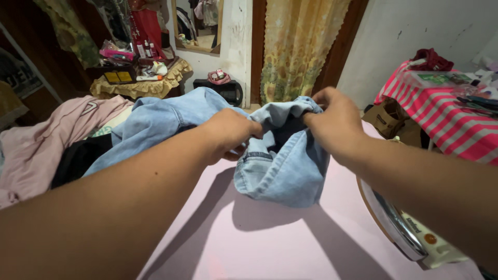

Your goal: The person irons a pair of light blue jeans on a pink ironing board. They smooth the fabric, fold the legs, and use a white electric iron to press the denim, moving the iron back and forth across the legs and waist area.

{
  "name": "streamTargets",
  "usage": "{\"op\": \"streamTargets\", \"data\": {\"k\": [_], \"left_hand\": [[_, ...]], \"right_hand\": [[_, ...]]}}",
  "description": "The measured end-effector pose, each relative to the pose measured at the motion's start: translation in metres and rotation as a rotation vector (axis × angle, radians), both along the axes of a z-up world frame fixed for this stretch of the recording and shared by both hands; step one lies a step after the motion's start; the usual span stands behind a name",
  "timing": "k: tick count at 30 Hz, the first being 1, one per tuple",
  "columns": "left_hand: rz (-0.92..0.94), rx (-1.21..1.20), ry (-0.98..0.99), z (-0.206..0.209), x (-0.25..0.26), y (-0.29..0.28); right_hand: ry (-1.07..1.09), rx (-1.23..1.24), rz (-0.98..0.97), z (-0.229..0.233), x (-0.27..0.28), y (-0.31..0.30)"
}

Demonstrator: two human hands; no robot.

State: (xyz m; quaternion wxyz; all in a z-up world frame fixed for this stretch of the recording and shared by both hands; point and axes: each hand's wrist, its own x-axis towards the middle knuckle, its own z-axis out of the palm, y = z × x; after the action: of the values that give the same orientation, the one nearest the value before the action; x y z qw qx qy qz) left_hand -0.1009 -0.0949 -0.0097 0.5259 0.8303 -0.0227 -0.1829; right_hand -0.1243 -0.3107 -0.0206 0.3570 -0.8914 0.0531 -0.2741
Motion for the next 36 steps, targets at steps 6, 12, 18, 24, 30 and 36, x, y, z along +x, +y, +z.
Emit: {"op": "streamTargets", "data": {"k": [6,12,18,24,30,36], "left_hand": [[0.021,-0.294,0.252,0.004,-0.005,-0.004],[-0.140,-0.724,0.404,0.011,-0.007,0.003],[-0.108,-0.610,0.195,0.012,-0.003,-0.005],[-0.085,-0.601,0.323,0.030,-0.007,-0.005],[-0.192,-0.663,0.160,0.038,-0.016,-0.006],[0.057,-0.083,-0.375,0.024,-0.005,0.004]], "right_hand": [[0.153,0.008,-0.001,0.011,0.005,-0.001],[0.414,0.475,0.132,0.023,-0.003,0.008],[0.469,0.591,0.198,0.034,-0.005,0.007],[0.628,0.644,0.332,0.033,-0.001,0.006],[0.692,0.726,0.299,0.030,0.000,-0.001],[0.220,0.282,0.069,0.041,-0.003,-0.007]]}}
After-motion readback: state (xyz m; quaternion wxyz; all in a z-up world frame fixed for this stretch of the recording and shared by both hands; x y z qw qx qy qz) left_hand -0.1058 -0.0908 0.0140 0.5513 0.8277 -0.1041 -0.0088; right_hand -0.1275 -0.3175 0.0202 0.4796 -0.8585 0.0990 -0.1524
